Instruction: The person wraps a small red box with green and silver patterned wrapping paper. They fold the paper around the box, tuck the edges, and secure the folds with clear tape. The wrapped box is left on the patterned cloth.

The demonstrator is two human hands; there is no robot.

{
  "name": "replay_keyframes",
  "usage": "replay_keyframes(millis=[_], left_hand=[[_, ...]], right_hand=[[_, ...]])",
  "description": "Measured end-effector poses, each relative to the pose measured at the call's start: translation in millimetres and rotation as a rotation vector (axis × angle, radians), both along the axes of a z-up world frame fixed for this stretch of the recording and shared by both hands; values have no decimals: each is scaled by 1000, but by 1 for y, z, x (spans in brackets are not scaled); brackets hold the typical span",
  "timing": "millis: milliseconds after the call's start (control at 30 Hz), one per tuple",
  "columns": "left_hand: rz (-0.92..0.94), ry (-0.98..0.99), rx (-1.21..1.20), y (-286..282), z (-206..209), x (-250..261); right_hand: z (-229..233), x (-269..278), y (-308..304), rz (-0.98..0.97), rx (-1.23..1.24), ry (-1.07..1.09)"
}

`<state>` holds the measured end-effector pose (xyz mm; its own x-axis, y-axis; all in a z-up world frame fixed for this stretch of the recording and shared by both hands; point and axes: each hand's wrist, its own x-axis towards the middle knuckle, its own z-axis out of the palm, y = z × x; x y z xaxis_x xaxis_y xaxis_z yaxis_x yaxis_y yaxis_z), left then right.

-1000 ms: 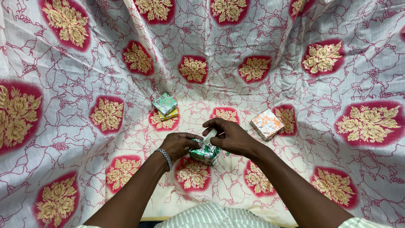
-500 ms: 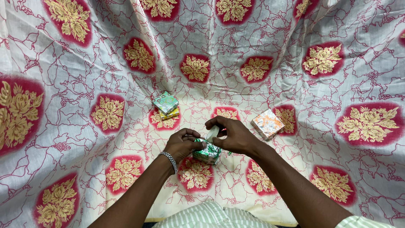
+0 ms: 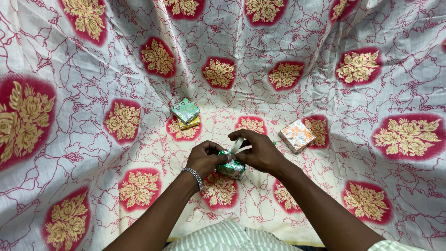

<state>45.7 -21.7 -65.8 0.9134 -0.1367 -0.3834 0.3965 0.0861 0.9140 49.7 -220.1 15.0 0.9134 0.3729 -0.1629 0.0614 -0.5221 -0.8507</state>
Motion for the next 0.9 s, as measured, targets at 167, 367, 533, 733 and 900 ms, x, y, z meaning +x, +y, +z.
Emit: replay_keyframes(millis=[167,367,533,733,900], left_hand=[[-30,-13,-9,2,-2,0],[-77,27,-7,4,-4,4],[-52,-47,39,-2,-7,2],[-49,-41,62,-2,-2,-3],[-55,-130,139,-1,6,-8]], right_hand=[[0,2,0,0,-4,29],[0,6,1,9,-29,46],[-3,12,-4,59,-124,42],[-18,23,-13,14,272,472],[-32,25,-11,-83,293,566]])
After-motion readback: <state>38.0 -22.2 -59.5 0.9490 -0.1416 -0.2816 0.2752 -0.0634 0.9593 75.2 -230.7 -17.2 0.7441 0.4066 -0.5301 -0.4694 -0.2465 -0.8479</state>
